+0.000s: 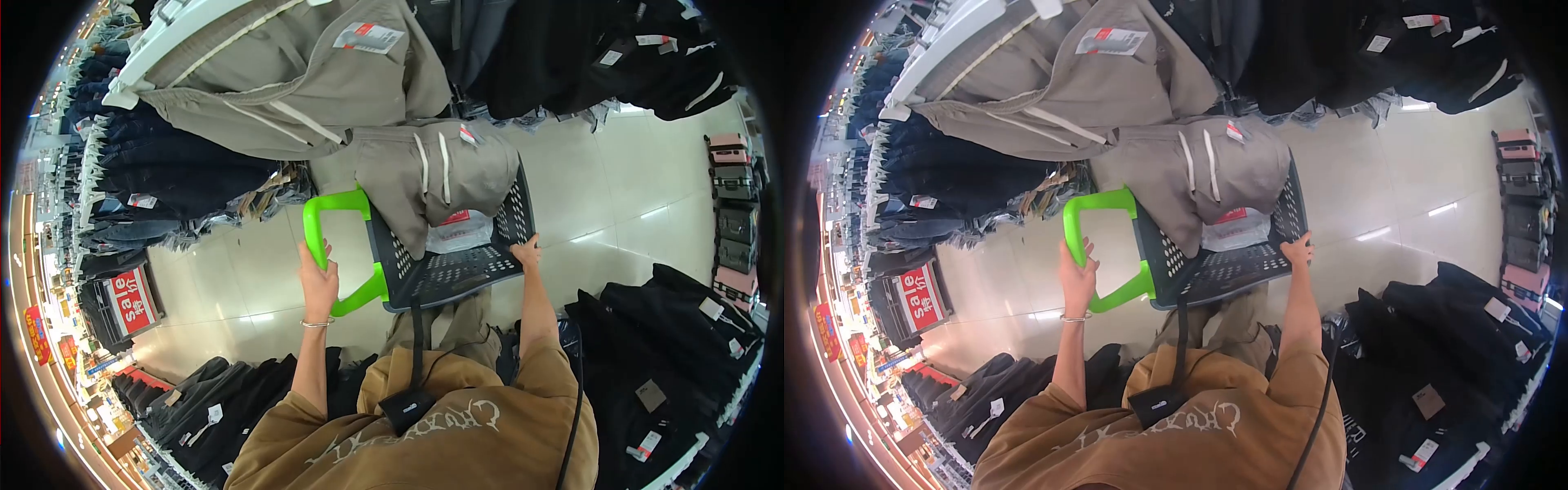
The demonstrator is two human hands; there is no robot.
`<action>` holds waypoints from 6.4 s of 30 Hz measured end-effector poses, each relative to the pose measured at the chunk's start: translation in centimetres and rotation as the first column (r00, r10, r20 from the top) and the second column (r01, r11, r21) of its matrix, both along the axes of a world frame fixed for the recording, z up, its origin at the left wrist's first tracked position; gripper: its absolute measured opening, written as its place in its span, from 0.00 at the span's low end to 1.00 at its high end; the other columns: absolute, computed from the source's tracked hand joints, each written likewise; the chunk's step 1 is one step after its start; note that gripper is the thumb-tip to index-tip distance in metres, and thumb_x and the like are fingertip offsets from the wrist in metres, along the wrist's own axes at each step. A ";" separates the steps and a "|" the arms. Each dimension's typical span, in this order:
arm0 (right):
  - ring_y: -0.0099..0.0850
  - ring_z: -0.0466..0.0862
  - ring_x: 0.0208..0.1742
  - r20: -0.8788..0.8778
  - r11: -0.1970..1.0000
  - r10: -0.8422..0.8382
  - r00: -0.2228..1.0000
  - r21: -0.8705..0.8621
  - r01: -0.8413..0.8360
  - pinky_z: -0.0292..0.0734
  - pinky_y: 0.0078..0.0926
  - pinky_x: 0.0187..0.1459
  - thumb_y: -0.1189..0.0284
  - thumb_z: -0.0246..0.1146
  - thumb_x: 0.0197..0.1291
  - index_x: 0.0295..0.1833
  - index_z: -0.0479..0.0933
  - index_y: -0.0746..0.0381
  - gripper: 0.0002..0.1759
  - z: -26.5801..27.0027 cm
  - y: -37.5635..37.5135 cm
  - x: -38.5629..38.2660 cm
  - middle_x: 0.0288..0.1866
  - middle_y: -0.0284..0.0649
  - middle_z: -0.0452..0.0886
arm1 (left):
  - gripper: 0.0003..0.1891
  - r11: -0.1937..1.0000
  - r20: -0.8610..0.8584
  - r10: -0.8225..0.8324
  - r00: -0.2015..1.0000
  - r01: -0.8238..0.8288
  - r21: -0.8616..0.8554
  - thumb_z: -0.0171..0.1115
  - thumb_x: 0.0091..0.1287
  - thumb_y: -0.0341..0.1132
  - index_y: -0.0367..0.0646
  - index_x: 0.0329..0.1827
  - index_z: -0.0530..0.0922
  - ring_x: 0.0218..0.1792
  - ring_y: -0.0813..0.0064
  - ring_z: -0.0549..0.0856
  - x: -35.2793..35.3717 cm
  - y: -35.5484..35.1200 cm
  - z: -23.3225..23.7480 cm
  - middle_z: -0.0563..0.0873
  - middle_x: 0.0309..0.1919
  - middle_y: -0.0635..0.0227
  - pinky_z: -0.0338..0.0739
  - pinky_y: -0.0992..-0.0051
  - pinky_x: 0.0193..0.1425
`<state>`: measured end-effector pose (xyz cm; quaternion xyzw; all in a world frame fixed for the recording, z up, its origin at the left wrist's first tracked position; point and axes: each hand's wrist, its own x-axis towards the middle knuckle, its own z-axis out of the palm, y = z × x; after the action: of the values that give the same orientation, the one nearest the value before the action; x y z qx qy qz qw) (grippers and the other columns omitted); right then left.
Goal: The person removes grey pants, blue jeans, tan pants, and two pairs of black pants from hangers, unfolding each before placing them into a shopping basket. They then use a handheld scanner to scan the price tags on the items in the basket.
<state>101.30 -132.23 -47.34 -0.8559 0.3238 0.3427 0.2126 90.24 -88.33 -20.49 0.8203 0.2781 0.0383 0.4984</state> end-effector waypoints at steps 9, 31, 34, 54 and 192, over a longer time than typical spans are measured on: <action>0.58 0.59 0.71 0.164 0.998 -0.003 0.986 0.056 -0.006 0.58 0.41 0.70 0.68 0.66 0.38 0.76 0.41 0.60 0.58 1.5 -11.4 3.4 0.72 0.62 0.53 | 0.31 0.991 0.016 0.009 1.000 -0.012 0.130 0.50 0.56 0.17 0.37 0.66 0.57 0.53 0.52 0.82 5.0 -10.7 -0.1 0.81 0.44 0.45 0.77 0.66 0.43; 0.51 0.69 0.66 0.164 0.935 -0.219 0.962 0.316 0.159 0.66 0.32 0.63 0.78 0.62 0.33 0.71 0.50 0.75 0.53 0.9 -35.2 12.7 0.65 0.63 0.65 | 0.32 0.998 -0.166 0.011 0.986 -0.001 0.063 0.50 0.56 0.19 0.38 0.67 0.58 0.53 0.54 0.82 15.3 -32.6 2.8 0.80 0.46 0.47 0.78 0.65 0.50; 0.51 0.69 0.66 0.125 0.924 -0.285 0.950 0.302 0.237 0.66 0.32 0.63 0.79 0.60 0.33 0.72 0.48 0.74 0.53 2.6 -34.8 13.9 0.65 0.64 0.64 | 0.30 0.989 -0.021 -0.004 1.000 0.007 0.146 0.50 0.55 0.19 0.39 0.65 0.59 0.42 0.52 0.82 15.0 -33.0 1.5 0.80 0.40 0.48 0.76 0.65 0.42; 0.30 0.83 0.36 0.830 0.816 -0.114 0.546 0.391 -0.425 0.76 0.27 0.41 0.76 0.62 0.55 0.46 0.76 0.70 0.13 33.4 -17.1 22.4 0.34 0.45 0.83 | 0.23 0.980 0.561 0.116 0.820 -0.188 0.072 0.63 0.63 0.34 0.33 0.58 0.71 0.54 0.58 0.80 28.5 -30.3 11.7 0.79 0.52 0.50 0.72 0.65 0.60; 0.41 0.81 0.41 0.847 0.589 0.170 0.503 0.322 -0.742 0.72 0.31 0.44 0.69 0.61 0.61 0.40 0.76 0.70 0.12 25.9 -25.8 38.2 0.38 0.50 0.81 | 0.27 0.942 -0.019 -0.186 0.982 0.184 0.282 0.63 0.63 0.52 0.27 0.36 0.76 0.32 0.42 0.79 33.8 -32.1 2.1 0.79 0.25 0.44 0.73 0.61 0.40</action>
<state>139.51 -158.01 -21.47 -0.8365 -0.1962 0.0979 0.5021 124.03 -120.48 -18.41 0.9052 0.1898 0.0338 0.3788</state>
